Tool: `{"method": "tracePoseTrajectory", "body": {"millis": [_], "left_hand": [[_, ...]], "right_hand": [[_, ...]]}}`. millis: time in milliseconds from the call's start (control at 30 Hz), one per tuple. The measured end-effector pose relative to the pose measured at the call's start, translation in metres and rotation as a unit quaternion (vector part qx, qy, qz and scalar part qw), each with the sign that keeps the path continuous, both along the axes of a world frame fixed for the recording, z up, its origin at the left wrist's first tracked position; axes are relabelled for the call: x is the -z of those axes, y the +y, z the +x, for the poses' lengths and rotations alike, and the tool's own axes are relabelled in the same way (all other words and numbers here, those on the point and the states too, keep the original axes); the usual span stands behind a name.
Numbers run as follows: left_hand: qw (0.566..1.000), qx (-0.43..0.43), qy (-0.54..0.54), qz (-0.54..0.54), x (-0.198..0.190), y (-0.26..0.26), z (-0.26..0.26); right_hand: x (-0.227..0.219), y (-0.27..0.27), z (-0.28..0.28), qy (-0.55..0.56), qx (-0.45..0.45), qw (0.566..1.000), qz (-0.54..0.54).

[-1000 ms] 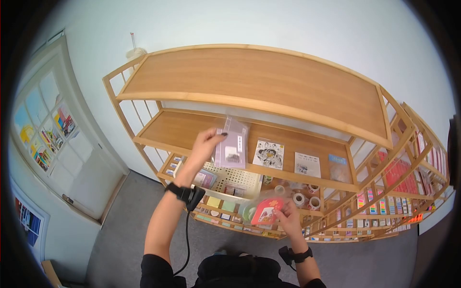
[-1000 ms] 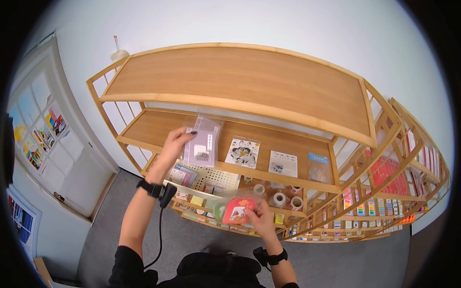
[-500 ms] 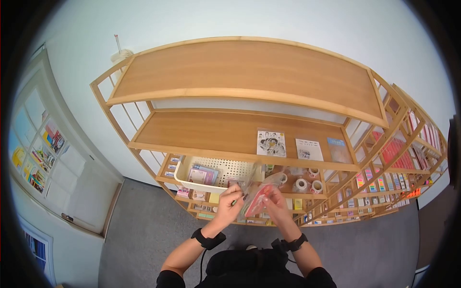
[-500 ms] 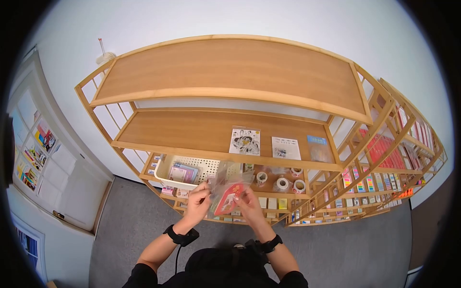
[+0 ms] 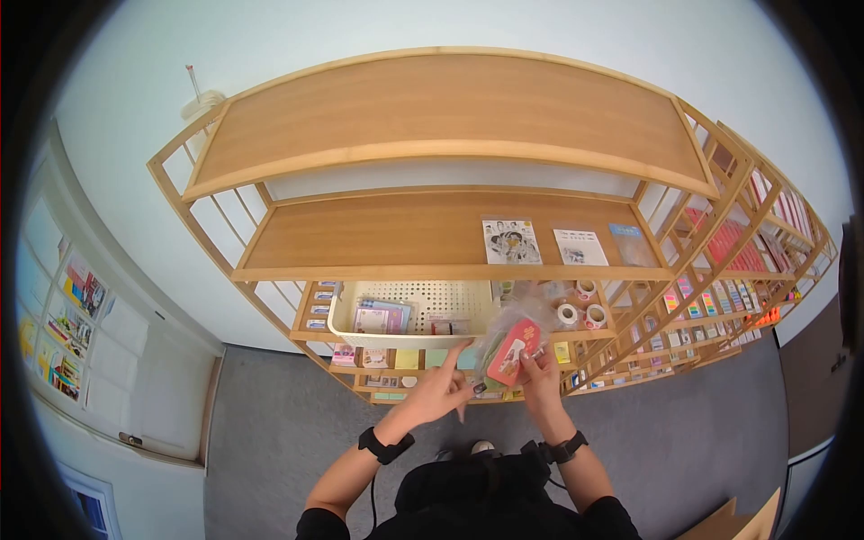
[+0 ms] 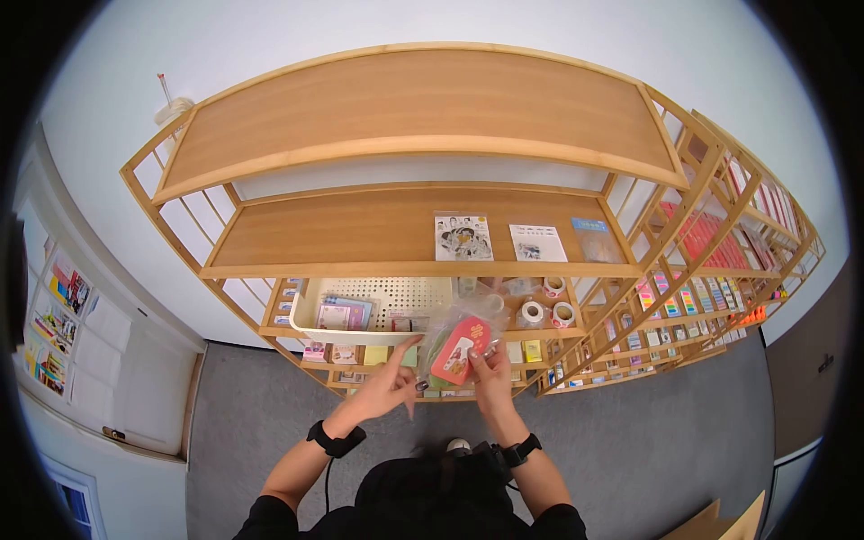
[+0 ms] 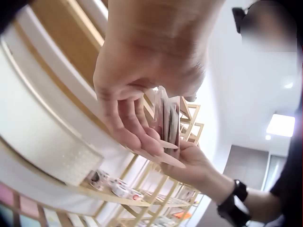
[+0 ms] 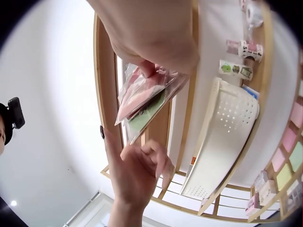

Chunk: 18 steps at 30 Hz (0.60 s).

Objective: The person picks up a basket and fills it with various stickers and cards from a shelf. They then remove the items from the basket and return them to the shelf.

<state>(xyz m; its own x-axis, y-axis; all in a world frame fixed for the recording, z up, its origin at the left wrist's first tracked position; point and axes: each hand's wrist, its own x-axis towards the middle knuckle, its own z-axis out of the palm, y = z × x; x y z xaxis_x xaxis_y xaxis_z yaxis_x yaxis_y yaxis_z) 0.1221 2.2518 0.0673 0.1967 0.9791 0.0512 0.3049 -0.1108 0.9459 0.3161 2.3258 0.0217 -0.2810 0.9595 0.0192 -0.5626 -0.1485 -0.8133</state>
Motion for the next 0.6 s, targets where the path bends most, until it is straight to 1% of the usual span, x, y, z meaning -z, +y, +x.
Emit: {"method": "tracePoseTrajectory", "body": {"millis": [33, 67, 133, 167, 200, 233, 267, 300, 333, 367, 433, 467, 500, 533, 567, 600], "left_hand": [[0.985, 0.035, -0.149, -0.084, 0.008, -0.001, 0.001], [0.985, 0.039, -0.148, -0.085, 0.014, 0.001, 0.003], [0.952, 0.091, -0.274, -0.103, 0.021, 0.002, 0.011], [0.951, 0.096, -0.275, -0.107, 0.020, 0.002, 0.011], [0.958, 0.110, -0.238, -0.116, 0.016, 0.005, 0.010], [0.964, 0.124, -0.201, -0.124, 0.013, 0.007, 0.010], [0.963, 0.128, -0.201, -0.123, 0.017, 0.008, 0.011], [0.963, 0.120, -0.226, -0.087, 0.021, 0.009, 0.012], [0.960, 0.112, -0.250, -0.051, 0.024, 0.011, 0.013], [0.960, 0.115, -0.250, -0.050, 0.026, 0.013, 0.013], [0.965, 0.142, -0.208, -0.079, 0.024, 0.017, 0.014], [0.965, 0.142, -0.207, -0.076, 0.021, 0.020, 0.020], [0.963, 0.148, -0.219, -0.050, 0.017, 0.022, 0.028], [0.960, 0.155, -0.231, -0.025, 0.011, 0.023, 0.034], [0.961, 0.155, -0.229, -0.023, 0.003, 0.024, 0.035], [0.980, 0.149, -0.129, 0.001, -0.008, 0.027, 0.035]], "right_hand": [[0.000, -0.002, -0.001, -0.009, 0.028, 0.999, 0.022], [0.005, -0.005, -0.003, -0.036, 0.060, 0.996, 0.059], [-0.008, -0.019, -0.006, -0.045, 0.053, 0.995, 0.071], [-0.013, -0.025, -0.006, -0.054, 0.042, 0.994, 0.084], [-0.005, -0.026, -0.001, -0.056, 0.047, 0.994, 0.082], [0.005, -0.025, 0.005, -0.088, 0.013, 0.990, 0.106], [0.012, -0.023, 0.010, -0.119, -0.023, 0.984, 0.131], [0.008, -0.024, 0.012, -0.121, -0.020, 0.984, 0.133], [0.003, -0.025, 0.012, -0.101, -0.008, 0.986, 0.131], [0.000, -0.026, 0.013, -0.081, 0.003, 0.988, 0.129], [0.005, -0.024, 0.019, -0.062, -0.001, 0.991, 0.116], [0.007, -0.023, 0.022, -0.044, -0.008, 0.994, 0.099], [0.006, -0.022, 0.024, -0.043, -0.009, 0.994, 0.102], [0.004, -0.022, 0.027, 0.000, -0.007, 0.998, 0.056], [0.002, -0.021, 0.030, 0.042, -0.005, 0.999, 0.011], [0.003, -0.017, 0.035, 0.043, -0.006, 0.999, 0.013]]}}
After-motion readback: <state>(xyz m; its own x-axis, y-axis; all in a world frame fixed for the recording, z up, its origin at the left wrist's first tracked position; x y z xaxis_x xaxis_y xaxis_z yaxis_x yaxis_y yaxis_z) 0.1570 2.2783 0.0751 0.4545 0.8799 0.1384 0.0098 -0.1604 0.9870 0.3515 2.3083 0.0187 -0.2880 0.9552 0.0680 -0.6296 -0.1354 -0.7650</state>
